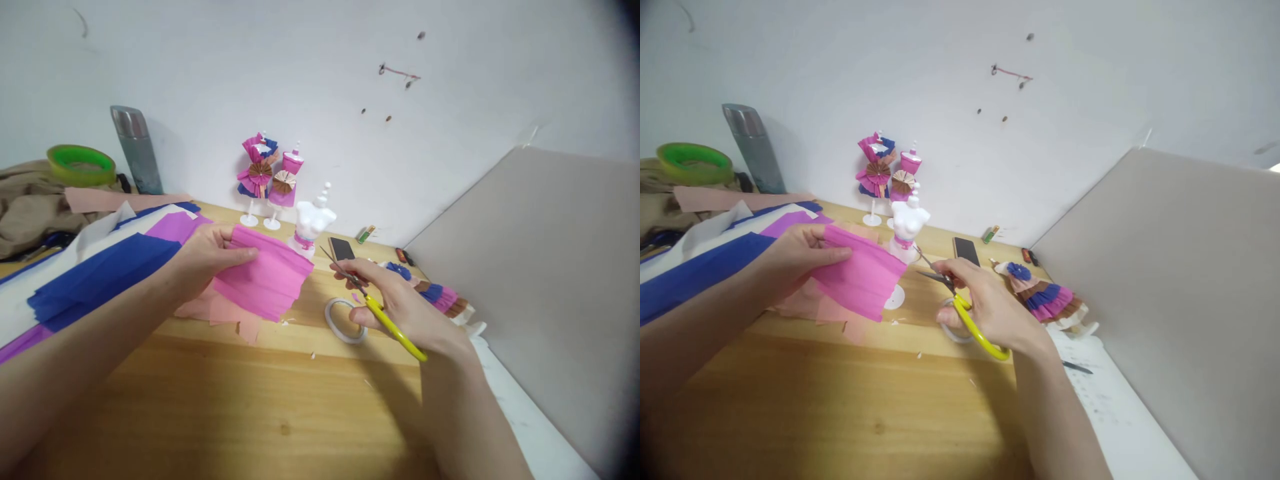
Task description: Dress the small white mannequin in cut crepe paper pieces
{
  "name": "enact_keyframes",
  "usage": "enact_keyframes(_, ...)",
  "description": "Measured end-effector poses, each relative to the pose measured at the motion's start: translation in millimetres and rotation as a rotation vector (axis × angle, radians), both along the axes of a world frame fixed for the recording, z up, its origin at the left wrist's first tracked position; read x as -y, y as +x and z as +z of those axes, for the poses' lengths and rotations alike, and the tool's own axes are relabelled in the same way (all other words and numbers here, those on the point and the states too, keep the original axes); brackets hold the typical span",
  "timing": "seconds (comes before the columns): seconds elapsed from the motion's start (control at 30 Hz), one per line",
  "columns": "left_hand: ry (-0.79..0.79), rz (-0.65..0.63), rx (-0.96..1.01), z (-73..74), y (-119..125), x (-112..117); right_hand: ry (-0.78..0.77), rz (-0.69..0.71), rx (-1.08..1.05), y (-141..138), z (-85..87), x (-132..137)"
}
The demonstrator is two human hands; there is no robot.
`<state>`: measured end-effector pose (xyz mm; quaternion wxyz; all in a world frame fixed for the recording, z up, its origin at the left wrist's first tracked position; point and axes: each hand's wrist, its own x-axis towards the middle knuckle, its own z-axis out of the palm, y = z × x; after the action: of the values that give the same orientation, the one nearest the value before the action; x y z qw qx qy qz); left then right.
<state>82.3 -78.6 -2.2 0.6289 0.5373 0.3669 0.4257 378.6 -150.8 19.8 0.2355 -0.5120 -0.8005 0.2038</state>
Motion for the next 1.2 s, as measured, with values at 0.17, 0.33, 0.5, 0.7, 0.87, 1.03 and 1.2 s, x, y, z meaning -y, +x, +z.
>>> enact_keyframes(0.17, 0.014, 0.036, -0.016, 3.2, -1.1, -0.5, -0.006, 0.002, 0.179, -8.4, -1.3, -1.9)
enact_keyframes(0.33, 0.020, 0.010, -0.052, 1.6, -0.3, 1.3, 0.025, 0.027, 0.238, -21.1, -3.4, -1.4)
enact_keyframes(0.5, 0.037, 0.009, -0.075, 3.9, 0.9, 3.2, 0.026, -0.022, 0.264, -25.4, -2.1, -0.1)
enact_keyframes(0.7, 0.035, -0.010, -0.088, 4.5, 1.3, 4.2, 0.018, -0.050, 0.238, -28.1, -2.9, 0.6)
enact_keyframes(0.87, 0.059, -0.016, -0.106, 1.9, -0.5, 2.5, 0.034, -0.058, 0.229, -27.2, -2.2, 1.6)
enact_keyframes(1.03, 0.075, -0.020, -0.101, 1.1, -1.1, 1.1, 0.050, -0.057, 0.236, -26.6, -3.7, 1.5)
enact_keyframes(1.2, 0.070, -0.027, -0.112, 2.5, 0.0, 1.3, 0.055, -0.061, 0.215, -27.6, -2.2, 1.7)
